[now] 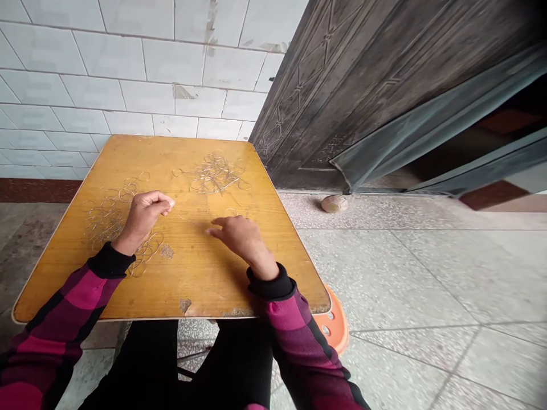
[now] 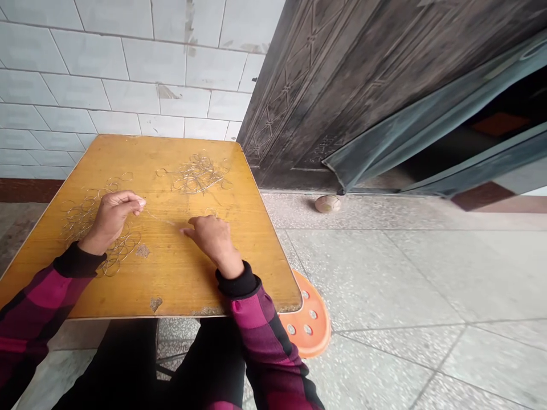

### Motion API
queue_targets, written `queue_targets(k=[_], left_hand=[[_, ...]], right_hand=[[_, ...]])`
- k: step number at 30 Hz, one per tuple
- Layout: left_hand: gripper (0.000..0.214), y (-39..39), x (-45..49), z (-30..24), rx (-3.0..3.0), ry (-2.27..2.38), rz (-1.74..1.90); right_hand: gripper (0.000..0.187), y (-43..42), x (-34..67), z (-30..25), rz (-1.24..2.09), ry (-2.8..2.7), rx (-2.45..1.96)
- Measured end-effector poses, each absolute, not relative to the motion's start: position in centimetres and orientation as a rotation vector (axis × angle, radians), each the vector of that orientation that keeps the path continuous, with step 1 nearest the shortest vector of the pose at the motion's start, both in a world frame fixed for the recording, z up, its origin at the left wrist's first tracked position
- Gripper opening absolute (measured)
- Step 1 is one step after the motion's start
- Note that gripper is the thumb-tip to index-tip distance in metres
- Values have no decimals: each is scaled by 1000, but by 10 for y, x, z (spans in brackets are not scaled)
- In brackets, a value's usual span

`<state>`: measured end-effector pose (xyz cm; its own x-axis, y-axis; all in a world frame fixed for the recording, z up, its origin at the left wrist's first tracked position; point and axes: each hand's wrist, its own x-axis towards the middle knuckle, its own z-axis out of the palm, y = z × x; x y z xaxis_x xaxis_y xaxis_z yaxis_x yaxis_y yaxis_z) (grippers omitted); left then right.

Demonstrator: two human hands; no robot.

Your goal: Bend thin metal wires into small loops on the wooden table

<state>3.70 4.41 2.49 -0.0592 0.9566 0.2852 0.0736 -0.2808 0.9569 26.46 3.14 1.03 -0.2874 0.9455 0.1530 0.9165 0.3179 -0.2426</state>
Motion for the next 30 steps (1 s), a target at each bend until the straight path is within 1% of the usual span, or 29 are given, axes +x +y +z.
queue_targets(k=[2, 4, 7, 10, 12, 15, 20, 24, 30], left_hand=[[10, 42, 39, 24, 1457, 1156, 1428], [12, 38, 44, 22, 1492, 1146, 1383], [14, 30, 54, 15, 1566, 1149, 1306], [13, 25, 62, 7, 1593, 1191, 1320], [12, 24, 64, 4, 1598, 1220, 1363], [13, 24, 66, 0, 1584, 1212, 1421], [15, 27, 67, 0, 1381, 1165, 1555], [14, 33, 63, 10, 1226, 1161, 1637], [18, 43, 49, 24, 1063, 1184, 1745]], right_hand=[[27, 29, 261, 13, 57, -2276, -1589], [30, 24, 250, 15, 39, -2264, -1416], [32, 15, 230, 12, 260, -2260, -1268], [28, 11, 215, 5, 557, -2200, -1229], [23, 10, 211, 0, 690, -2148, -1201], [19, 10, 207, -6, 796, -2035, -1178], [18, 7, 196, -14, 975, -1846, -1099], [19, 4, 190, -19, 1141, -1730, -1095], [22, 1, 183, -30, 1337, -1589, -1082]])
